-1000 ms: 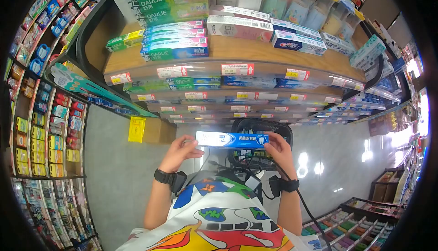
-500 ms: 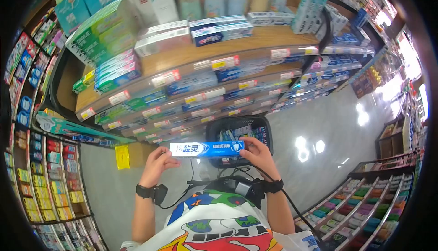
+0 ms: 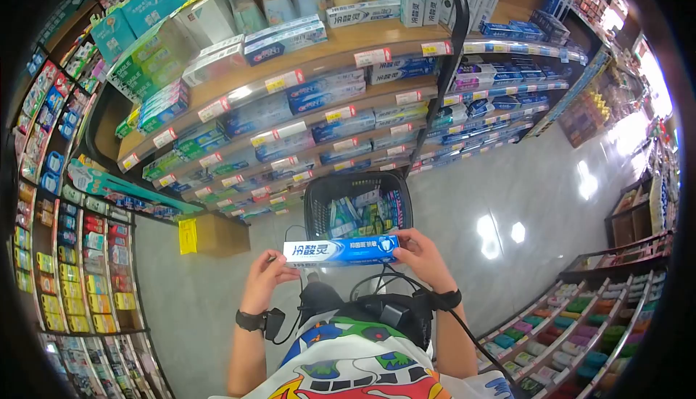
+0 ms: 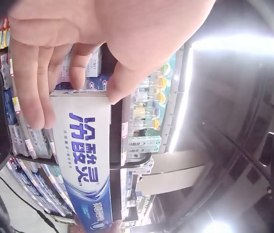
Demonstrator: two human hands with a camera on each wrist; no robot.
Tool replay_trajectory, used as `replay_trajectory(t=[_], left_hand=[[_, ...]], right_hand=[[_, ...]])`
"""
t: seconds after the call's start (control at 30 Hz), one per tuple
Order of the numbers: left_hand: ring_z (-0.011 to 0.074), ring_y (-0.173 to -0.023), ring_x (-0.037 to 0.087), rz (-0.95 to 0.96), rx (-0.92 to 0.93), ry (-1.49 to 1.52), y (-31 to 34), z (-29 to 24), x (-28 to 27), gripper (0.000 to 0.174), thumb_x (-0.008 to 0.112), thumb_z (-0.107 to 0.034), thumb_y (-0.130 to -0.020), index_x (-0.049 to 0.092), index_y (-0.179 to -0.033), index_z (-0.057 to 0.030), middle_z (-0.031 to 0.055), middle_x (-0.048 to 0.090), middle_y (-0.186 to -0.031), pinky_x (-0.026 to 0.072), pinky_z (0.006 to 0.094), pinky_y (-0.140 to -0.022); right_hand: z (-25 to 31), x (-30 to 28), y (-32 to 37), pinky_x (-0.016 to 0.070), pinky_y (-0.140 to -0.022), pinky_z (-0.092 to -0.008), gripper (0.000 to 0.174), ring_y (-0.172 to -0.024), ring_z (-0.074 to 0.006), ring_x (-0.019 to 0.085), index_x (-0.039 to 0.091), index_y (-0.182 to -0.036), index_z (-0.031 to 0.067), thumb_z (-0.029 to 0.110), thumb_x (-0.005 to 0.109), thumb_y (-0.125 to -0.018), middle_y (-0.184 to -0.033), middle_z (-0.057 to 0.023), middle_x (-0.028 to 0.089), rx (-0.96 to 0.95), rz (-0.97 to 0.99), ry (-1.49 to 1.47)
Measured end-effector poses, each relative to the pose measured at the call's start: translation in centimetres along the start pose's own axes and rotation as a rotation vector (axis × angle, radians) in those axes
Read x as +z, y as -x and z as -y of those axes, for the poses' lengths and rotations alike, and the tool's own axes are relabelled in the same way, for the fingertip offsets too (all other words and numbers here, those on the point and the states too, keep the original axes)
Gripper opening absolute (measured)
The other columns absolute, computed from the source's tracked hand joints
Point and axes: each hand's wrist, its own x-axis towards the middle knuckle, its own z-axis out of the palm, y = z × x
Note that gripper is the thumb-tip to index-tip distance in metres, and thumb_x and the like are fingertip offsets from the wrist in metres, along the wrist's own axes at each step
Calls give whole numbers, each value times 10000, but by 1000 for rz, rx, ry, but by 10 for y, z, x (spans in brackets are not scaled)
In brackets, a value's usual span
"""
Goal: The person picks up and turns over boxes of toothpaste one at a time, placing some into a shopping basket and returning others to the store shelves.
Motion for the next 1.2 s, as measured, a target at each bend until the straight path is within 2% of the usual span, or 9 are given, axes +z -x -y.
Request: replay_trajectory(t=[0.17,0.3,0.47,0.6,0.7,0.8,0.9,1.1,1.2], left_hand=[[295,-907,738,-36,-21,12,38,39,31,218,630,-197,-996,579,-1065,4,210,706,-990,596,374,-847],[284,-869,743,-7,-26,3,58,41,41,208,622,-177,-1000,561,-1065,11,172,689,-986,607,371,-823],[324,-975,718,4,21,66,68,40,47,146,590,-110,-1006,550,-1022,30,184,662,-1040,601,429,-901],[293,-1022,698,34,79,44,68,38,51,107,628,-36,-963,556,-1018,19,168,645,-1103,584,444,-951],[227,-974,716,43,163,-17,57,37,56,132,655,-58,-955,603,-1045,24,124,696,-1054,563,332,-864],[242,-1061,665,80,248,-123,42,11,68,136,628,-55,-965,561,-1047,31,125,648,-1120,572,432,-972],[216,-995,696,104,358,-17,24,-19,93,252,650,-54,-958,578,-1180,42,128,694,-1094,552,338,-879],[264,-1085,679,105,373,29,-4,-55,116,446,596,-84,-1000,471,-1403,59,188,662,-1235,554,373,-934],[290,-1124,665,115,397,100,-36,-47,116,434,541,-97,-1035,460,-1434,54,178,630,-1294,552,424,-983]], right_hand=[[-13,-39,29,575,-839,-321,357,-1001,-176,658,593,-1280,-7,48,672,-936,-1124,-84,642,2,31,59],[-6,-45,40,572,-841,-317,368,-1010,-171,658,597,-1281,-2,45,685,-927,-1123,-80,648,-62,48,38],[8,-48,52,548,-917,-321,441,-1088,-177,646,593,-1296,0,-40,697,-869,-1210,-76,650,-92,68,92],[22,-56,60,551,-921,-320,503,-1132,-180,621,578,-1316,9,-52,725,-838,-1253,-80,638,-119,130,82],[31,-57,67,538,-900,-323,481,-1089,-172,617,570,-1310,6,-20,736,-859,-1194,-81,648,-171,52,-69],[52,-58,67,524,-925,-311,469,-1117,-173,609,560,-1337,-3,-14,699,-890,-1231,-88,640,-180,-50,-52],[65,-61,49,503,-963,-303,459,-1136,-170,603,550,-1353,-15,-13,669,-909,-1255,-94,634,-329,-109,-57],[96,-60,39,500,-972,-306,503,-1145,-174,610,519,-1387,-8,-19,677,-910,-1260,-100,634,-319,-116,-99],[110,-66,30,508,-951,-304,519,-1141,-173,612,513,-1401,2,-20,680,-911,-1272,-106,631,-304,-149,-58]])
